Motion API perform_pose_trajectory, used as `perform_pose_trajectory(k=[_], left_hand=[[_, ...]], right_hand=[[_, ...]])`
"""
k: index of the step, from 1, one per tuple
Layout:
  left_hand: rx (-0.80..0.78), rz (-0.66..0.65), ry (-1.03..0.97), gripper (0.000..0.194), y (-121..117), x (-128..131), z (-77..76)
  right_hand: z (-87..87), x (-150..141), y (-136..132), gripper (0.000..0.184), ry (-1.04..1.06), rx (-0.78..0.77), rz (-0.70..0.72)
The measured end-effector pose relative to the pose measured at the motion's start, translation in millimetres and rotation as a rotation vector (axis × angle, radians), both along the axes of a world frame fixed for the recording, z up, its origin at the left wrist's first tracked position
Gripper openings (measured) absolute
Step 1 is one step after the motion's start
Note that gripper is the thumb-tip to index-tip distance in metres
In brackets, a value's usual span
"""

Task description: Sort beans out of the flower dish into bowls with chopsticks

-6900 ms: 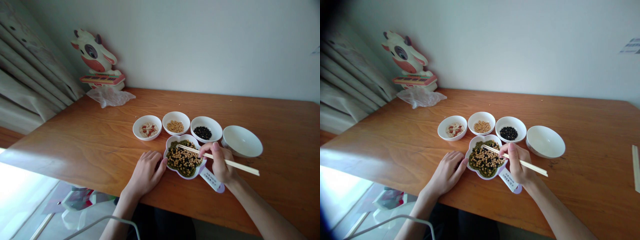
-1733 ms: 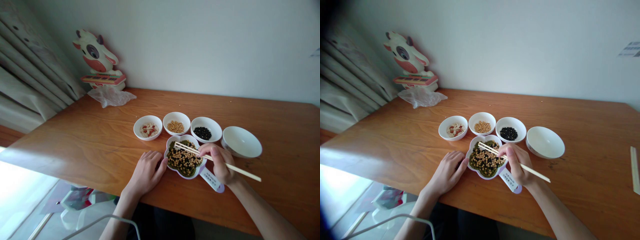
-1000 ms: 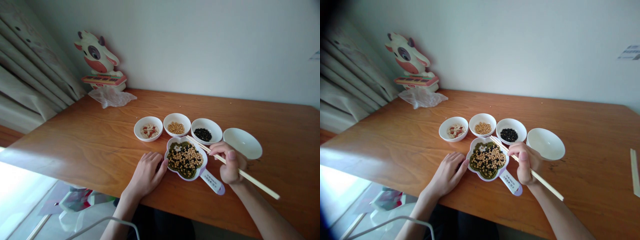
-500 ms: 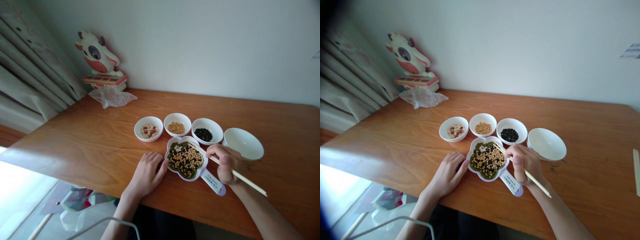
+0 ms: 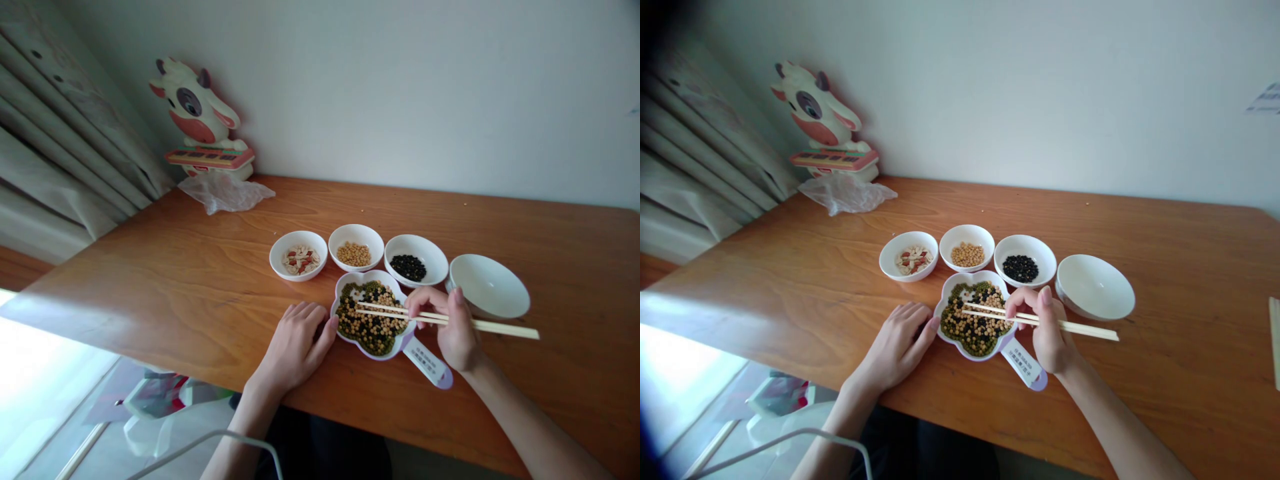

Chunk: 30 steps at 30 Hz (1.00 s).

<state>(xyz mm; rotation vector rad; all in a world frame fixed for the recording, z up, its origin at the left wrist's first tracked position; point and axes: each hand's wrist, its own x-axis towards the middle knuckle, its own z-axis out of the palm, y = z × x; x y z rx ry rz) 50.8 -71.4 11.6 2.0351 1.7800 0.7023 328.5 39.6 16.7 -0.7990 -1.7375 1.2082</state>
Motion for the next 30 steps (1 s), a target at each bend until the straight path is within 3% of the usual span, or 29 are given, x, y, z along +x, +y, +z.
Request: perform_pose_trajectory(k=[17,30], left_hand=[[-0.007,-0.008,-0.015,0.041,0.1,-0.3,-0.8],[0.003,-0.002,0.006,0.041,0.5,-0.8,-1.5]], right_hand=[[-3.4,0.7,2.4,0.082,0.017,-0.093,-0.056],[4.8,-0.8,0.4,0.085,0.085,-0.027,-0.105]])
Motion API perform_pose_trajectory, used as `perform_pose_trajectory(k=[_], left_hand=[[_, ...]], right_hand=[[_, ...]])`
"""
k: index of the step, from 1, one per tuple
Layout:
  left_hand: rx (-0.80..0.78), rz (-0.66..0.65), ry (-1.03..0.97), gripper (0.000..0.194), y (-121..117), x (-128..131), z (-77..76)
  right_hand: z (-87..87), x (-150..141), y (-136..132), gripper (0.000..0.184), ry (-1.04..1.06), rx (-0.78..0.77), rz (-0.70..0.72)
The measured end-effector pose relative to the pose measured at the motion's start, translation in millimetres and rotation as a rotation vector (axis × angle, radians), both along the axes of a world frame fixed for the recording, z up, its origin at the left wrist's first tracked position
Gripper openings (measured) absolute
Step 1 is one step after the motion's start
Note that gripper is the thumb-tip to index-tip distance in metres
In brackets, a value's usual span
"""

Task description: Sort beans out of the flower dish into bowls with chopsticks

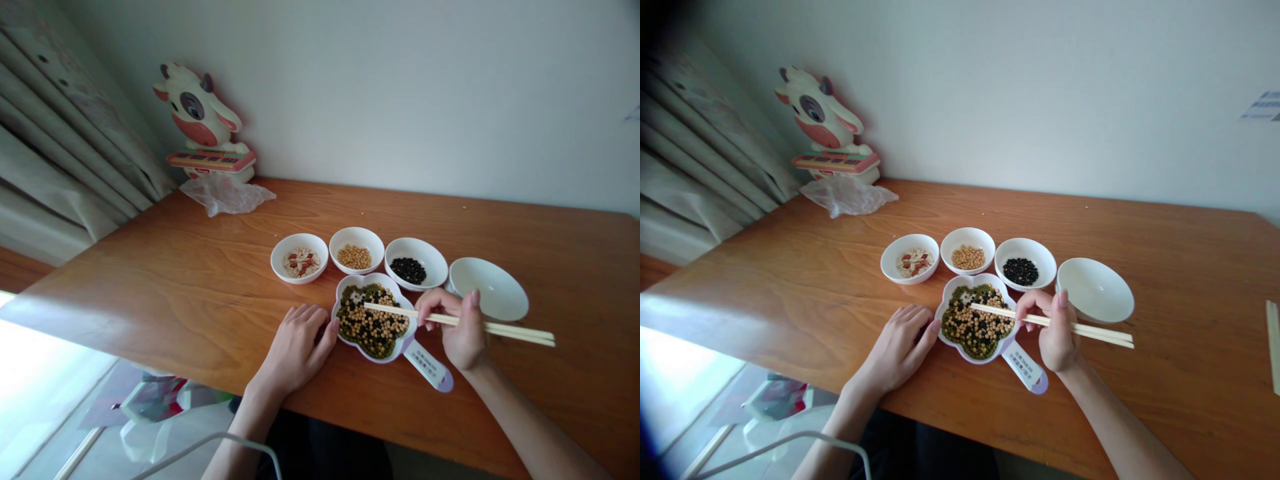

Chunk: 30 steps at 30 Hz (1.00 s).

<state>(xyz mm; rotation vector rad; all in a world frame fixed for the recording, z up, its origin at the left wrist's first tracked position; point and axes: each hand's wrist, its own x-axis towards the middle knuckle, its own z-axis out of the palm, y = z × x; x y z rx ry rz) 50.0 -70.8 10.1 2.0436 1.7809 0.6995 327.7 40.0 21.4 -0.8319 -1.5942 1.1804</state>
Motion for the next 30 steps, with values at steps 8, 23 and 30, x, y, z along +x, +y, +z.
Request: perform_pose_trajectory(k=[8,23,30], left_hand=[[-0.055,-0.084,0.041,0.036,8,-6,15.9],[0.026,-0.247,0.221,0.038,50,-29,28.5],[0.064,-0.307,0.068,0.046,62,-33,7.0]], right_hand=[[27.6,3,28,0.086,-0.118,0.081,0.127],[42.3,19,42,0.087,-0.21,0.101,0.111],[50.1,33,50,0.093,-0.298,0.05,0.158]])
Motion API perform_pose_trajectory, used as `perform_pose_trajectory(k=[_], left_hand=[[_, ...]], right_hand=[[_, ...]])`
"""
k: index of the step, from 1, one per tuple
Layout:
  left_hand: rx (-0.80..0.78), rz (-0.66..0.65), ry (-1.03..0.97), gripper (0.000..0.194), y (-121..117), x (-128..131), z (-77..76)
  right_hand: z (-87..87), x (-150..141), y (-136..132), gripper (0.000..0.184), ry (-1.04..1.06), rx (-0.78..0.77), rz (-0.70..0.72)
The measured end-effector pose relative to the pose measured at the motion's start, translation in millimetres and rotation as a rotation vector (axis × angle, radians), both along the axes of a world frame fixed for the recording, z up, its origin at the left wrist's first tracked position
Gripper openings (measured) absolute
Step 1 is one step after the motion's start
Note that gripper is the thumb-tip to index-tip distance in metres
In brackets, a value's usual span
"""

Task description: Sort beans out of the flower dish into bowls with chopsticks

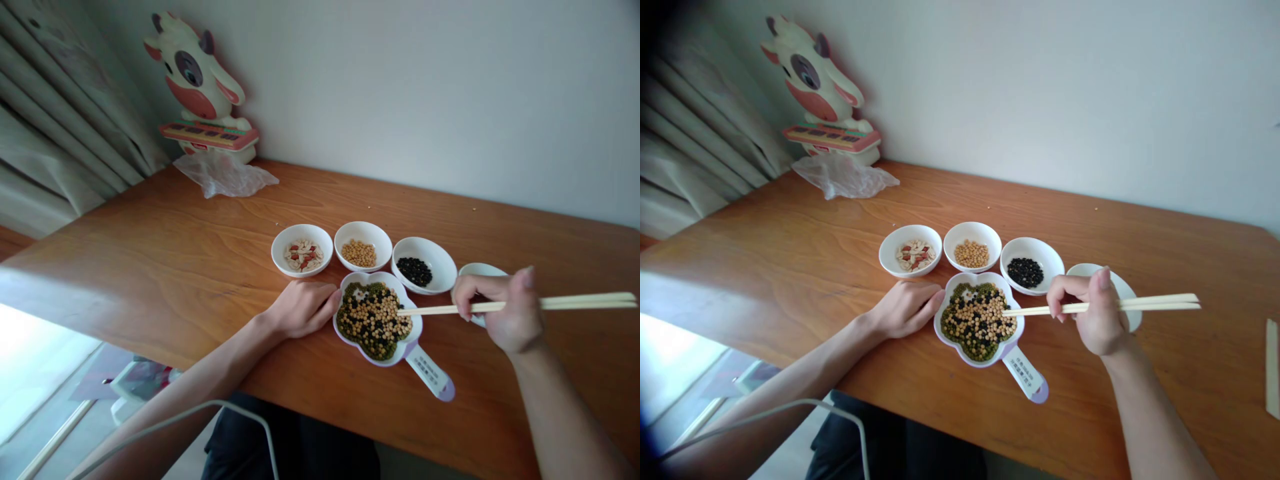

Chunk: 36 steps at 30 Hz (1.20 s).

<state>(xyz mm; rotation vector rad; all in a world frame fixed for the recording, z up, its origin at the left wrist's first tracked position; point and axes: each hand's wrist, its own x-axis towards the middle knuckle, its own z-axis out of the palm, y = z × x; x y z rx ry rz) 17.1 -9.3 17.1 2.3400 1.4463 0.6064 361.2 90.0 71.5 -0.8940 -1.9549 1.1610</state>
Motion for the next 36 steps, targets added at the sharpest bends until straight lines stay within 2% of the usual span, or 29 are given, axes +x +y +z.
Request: perform_pose_trajectory(k=[6,10,18,25,32,36], left_hand=[[-0.004,-0.088,-0.036,0.045,-2,-4,-5.1],[-0.004,-0.112,-0.059,0.045,-2,-5,-6.5],[-0.012,-0.123,-0.082,0.045,-2,-6,-7.4],[-0.006,-0.11,-0.08,0.048,-3,-5,-4.3],[-0.001,-0.12,-0.079,0.046,-3,-5,-3.3],[0.002,-0.114,-0.08,0.047,-3,-5,-3.6]], right_hand=[[-10.2,-2,-2,0.094,-0.076,-0.027,0.035],[-11.2,-10,-7,0.091,-0.072,-0.025,0.044],[-10.2,-13,-12,0.09,-0.038,-0.042,0.044],[-16.0,-16,-14,0.084,0.077,-0.031,-0.11],[-30.0,-35,-25,0.078,0.026,-0.011,-0.033],[-33.7,-40,-29,0.077,0.021,-0.028,-0.061]])
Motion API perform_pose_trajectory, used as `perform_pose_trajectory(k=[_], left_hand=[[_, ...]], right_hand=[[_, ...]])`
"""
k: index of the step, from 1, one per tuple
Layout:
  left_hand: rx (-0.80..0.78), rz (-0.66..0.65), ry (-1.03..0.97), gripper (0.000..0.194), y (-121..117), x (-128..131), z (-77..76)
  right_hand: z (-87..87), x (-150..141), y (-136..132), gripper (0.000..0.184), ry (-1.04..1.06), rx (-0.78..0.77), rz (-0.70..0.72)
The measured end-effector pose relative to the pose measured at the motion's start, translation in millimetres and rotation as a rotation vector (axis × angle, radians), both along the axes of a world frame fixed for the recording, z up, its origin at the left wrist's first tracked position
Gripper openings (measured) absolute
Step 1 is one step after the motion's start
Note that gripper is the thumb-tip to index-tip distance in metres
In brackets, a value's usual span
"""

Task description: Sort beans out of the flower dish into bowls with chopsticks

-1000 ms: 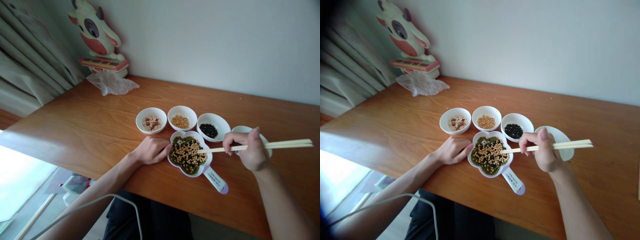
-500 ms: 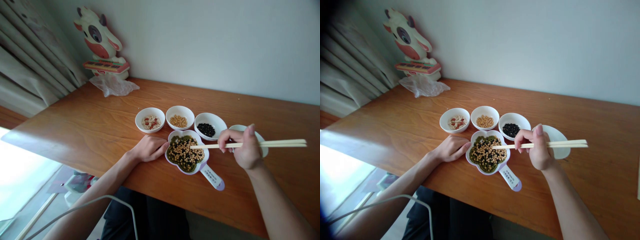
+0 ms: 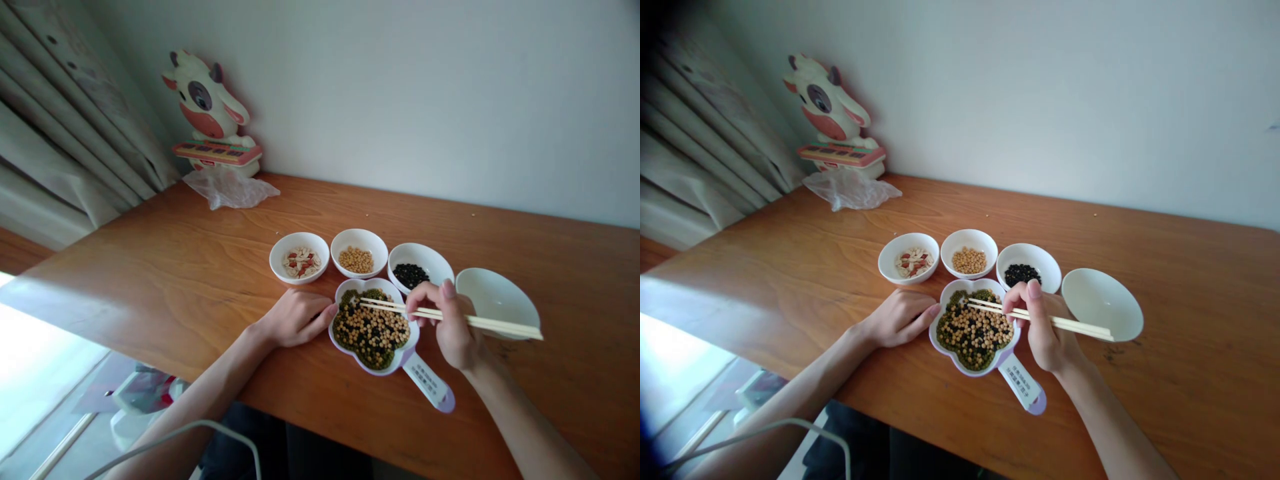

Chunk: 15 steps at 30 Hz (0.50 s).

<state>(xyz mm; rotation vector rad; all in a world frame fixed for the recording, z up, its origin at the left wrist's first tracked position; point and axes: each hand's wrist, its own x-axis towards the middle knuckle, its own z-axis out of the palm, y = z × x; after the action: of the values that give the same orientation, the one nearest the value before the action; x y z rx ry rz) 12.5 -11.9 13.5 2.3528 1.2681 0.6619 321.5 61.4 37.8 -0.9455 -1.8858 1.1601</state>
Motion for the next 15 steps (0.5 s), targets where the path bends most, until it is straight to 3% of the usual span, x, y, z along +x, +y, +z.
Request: perform_pose_trajectory(k=[15], left_hand=[[-0.034,0.025,-0.007,0.046,2,0,-2.1]], right_hand=[[0.4,-11,-12,0.065,-0.009,0.079,0.032]])
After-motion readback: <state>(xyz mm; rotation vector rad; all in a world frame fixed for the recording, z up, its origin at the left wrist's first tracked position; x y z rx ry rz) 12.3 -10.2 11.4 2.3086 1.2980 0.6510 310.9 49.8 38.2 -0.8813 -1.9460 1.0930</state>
